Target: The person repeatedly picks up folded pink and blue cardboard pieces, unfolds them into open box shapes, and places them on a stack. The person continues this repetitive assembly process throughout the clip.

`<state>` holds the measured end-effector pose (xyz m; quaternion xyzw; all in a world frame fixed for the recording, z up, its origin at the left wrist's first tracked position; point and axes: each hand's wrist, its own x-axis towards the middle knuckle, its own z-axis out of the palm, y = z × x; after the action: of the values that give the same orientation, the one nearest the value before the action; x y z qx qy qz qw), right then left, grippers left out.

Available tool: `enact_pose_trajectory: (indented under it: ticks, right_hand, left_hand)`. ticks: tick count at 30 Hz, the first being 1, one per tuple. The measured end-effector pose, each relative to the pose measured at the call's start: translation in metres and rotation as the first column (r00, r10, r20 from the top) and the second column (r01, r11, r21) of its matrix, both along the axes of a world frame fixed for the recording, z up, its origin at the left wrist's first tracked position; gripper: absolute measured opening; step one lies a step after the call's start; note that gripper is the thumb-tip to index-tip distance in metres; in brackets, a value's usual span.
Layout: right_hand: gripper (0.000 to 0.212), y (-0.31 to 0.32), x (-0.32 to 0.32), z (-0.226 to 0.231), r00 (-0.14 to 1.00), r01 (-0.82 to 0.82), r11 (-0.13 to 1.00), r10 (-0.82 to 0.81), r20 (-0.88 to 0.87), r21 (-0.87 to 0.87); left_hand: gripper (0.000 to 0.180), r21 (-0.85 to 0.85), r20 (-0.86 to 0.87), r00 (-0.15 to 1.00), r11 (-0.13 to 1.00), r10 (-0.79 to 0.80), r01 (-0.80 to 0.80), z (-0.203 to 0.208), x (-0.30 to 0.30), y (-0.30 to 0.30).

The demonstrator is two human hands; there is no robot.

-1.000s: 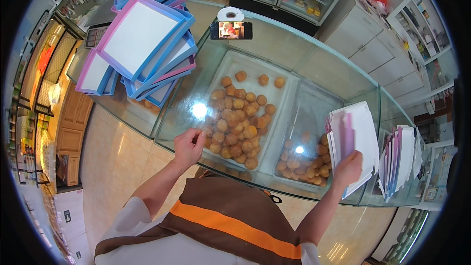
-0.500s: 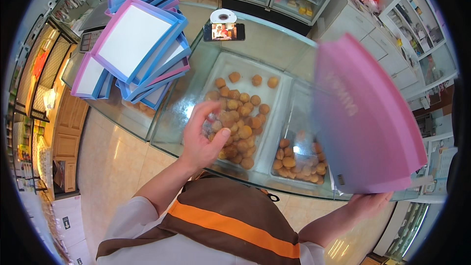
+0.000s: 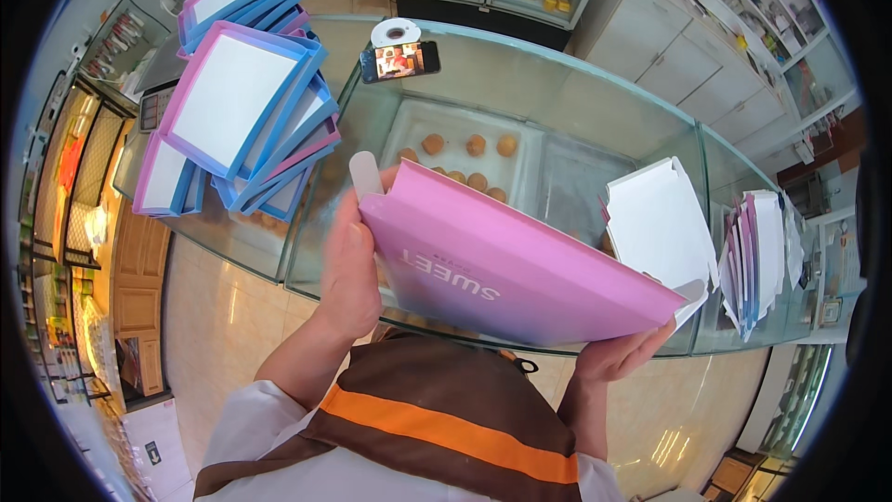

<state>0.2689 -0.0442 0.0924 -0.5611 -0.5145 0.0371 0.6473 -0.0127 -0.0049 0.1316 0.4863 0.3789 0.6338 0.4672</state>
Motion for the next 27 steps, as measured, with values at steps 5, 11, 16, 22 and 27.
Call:
enact_pose_trajectory:
  ticks: [5, 11, 16, 22, 27]
  right_hand:
    - [0.08, -0.01, 0.0, 0.009, 0.966, -0.257, 0.957, 0.253, -0.052, -0.13]
    - [0.096, -0.002, 0.001, 0.021, 0.734, -0.633, 0.756, 0.518, -0.44, -0.165]
    - [0.097, 0.006, -0.023, 0.033, 0.709, -0.398, 0.887, 0.136, -0.692, -0.233]
    - [0.082, 0.002, -0.004, 0.041, 0.692, -0.628, 0.778, 0.548, -0.47, -0.019]
    - [0.061, 0.002, -0.01, 0.059, 0.724, -0.495, 0.861, 0.333, -0.604, -0.118]
  left_hand:
    - [0.052, -0.2, 0.002, 1.0, 0.98, -0.016, 0.016, -0.003, -0.012, -0.017]
    - [0.075, -0.268, -0.054, 0.939, 0.911, -0.338, 0.313, -0.007, -0.021, -0.018]
    - [0.087, 0.027, -0.168, 0.97, 0.983, -0.175, 0.182, -0.017, -0.005, -0.01]
    - [0.085, -0.061, -0.236, 0.971, 0.998, -0.026, 0.013, 0.01, 0.012, -0.022]
    - [0.07, -0.066, -0.173, 0.984, 0.997, -0.041, 0.03, 0.011, 0.017, -0.025]
